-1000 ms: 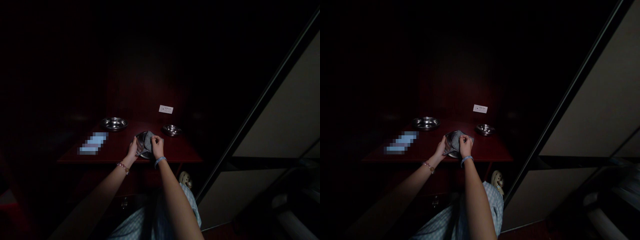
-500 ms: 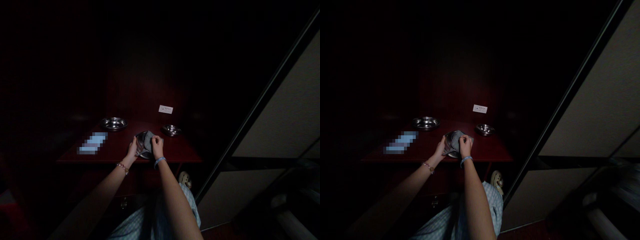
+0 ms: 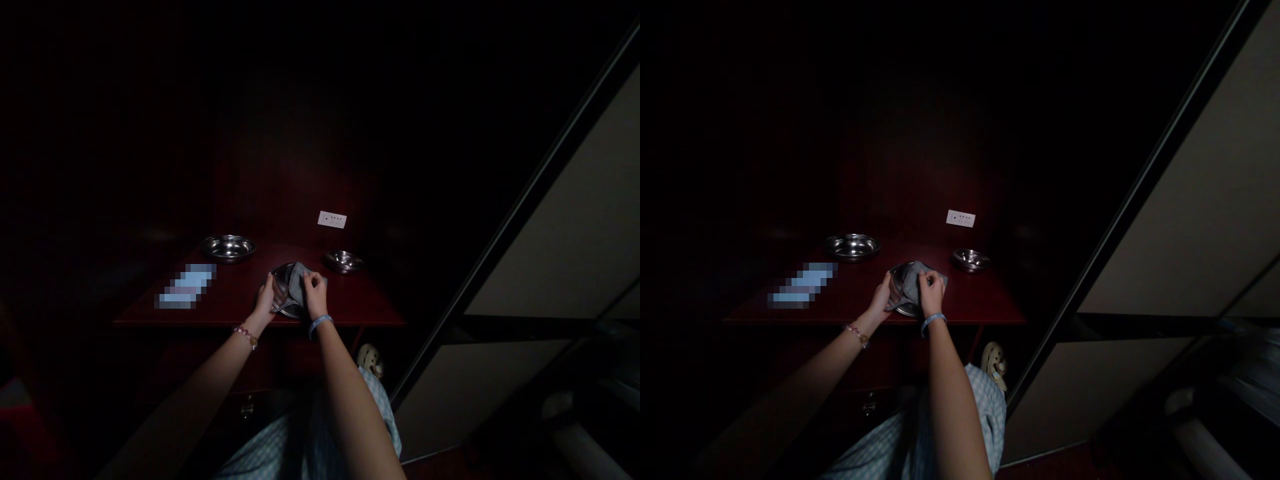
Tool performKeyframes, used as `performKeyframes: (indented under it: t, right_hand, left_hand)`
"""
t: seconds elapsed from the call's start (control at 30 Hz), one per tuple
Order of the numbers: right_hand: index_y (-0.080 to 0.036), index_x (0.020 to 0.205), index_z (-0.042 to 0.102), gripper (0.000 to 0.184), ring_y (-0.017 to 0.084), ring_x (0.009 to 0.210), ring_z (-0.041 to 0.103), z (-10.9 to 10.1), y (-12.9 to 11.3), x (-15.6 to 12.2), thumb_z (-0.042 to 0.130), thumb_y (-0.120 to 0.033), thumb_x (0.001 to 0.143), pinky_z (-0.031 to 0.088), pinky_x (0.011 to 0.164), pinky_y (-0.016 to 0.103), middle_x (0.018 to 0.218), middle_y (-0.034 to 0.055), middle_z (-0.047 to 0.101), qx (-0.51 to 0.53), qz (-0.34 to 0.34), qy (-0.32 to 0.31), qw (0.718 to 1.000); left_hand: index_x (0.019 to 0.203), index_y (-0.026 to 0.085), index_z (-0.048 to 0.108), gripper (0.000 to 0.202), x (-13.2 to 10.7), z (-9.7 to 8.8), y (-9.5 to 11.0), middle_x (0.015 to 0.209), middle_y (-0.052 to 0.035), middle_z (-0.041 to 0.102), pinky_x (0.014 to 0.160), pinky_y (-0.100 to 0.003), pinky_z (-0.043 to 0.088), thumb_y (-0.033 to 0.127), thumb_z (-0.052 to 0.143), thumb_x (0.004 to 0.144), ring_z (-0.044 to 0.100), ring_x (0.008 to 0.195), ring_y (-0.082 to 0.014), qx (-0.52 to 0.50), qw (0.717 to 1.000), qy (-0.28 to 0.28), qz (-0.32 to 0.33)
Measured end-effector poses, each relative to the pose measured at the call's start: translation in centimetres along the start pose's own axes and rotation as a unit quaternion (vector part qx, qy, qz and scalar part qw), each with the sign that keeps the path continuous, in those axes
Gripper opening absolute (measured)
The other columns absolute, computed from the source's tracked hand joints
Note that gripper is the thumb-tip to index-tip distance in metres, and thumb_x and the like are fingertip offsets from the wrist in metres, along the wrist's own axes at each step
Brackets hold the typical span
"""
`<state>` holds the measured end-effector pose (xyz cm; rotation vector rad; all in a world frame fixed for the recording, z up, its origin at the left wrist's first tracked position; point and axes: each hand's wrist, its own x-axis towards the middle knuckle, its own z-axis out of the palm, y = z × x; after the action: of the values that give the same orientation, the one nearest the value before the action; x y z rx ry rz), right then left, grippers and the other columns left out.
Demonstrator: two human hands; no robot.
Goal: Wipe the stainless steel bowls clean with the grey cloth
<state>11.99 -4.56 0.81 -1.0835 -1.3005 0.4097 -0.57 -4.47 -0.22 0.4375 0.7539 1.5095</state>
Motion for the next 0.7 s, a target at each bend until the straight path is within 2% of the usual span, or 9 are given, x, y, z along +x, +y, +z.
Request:
performKeyframes:
  t: [0.17, 0.3, 0.47, 0.7]
  right_hand:
    - [-0.024, 0.077, 0.061, 0.037, 0.020, 0.086, 0.058, 0.02, -0.26, -0.07, 0.054, -0.058, 0.089, 0.046, 0.082, 0.029, 0.079, 0.0010, 0.065, -0.025, -0.003, 0.000, 1.000]
    - [-0.023, 0.079, 0.064, 0.037, 0.020, 0.087, 0.059, 0.02, -0.18, 0.00, 0.055, -0.057, 0.090, 0.047, 0.082, 0.030, 0.081, 0.0020, 0.067, -0.034, -0.003, 0.000, 0.999]
    - [-0.023, 0.081, 0.065, 0.036, 0.020, 0.087, 0.060, 0.05, 0.10, 0.12, 0.055, -0.056, 0.090, 0.047, 0.082, 0.029, 0.082, 0.0023, 0.068, -0.039, 0.003, -0.005, 0.999]
    - [-0.023, 0.081, 0.064, 0.030, 0.021, 0.089, 0.061, 0.32, 0.32, 0.16, 0.054, -0.049, 0.090, 0.047, 0.085, 0.031, 0.083, 0.0026, 0.068, -0.038, 0.019, 0.015, 0.999]
  left_hand:
    - [0.102, 0.013, 0.072, 0.032, -0.18, 0.11, 0.10, 0.097, -0.0133, 0.080, 0.084, -0.030, 0.060, 0.036, 0.050, 0.102, 0.077, 0.092, -0.0225, 0.003, 1.000, 0.006, 0.002]
    - [0.104, 0.012, 0.072, 0.031, -0.27, 0.14, 0.12, 0.095, -0.0132, 0.080, 0.085, -0.031, 0.060, 0.035, 0.051, 0.102, 0.077, 0.092, -0.0222, 0.006, 1.000, 0.012, 0.003]
    - [0.106, 0.012, 0.073, 0.032, -0.07, 0.10, 0.00, 0.098, -0.0139, 0.080, 0.083, -0.031, 0.060, 0.039, 0.056, 0.100, 0.077, 0.093, -0.0236, 0.001, 1.000, 0.014, 0.008]
    - [0.099, 0.012, 0.072, 0.031, 0.10, 0.02, -0.04, 0.094, -0.0137, 0.080, 0.080, -0.029, 0.060, 0.035, 0.052, 0.102, 0.077, 0.091, -0.0223, 0.008, 1.000, 0.016, 0.006]
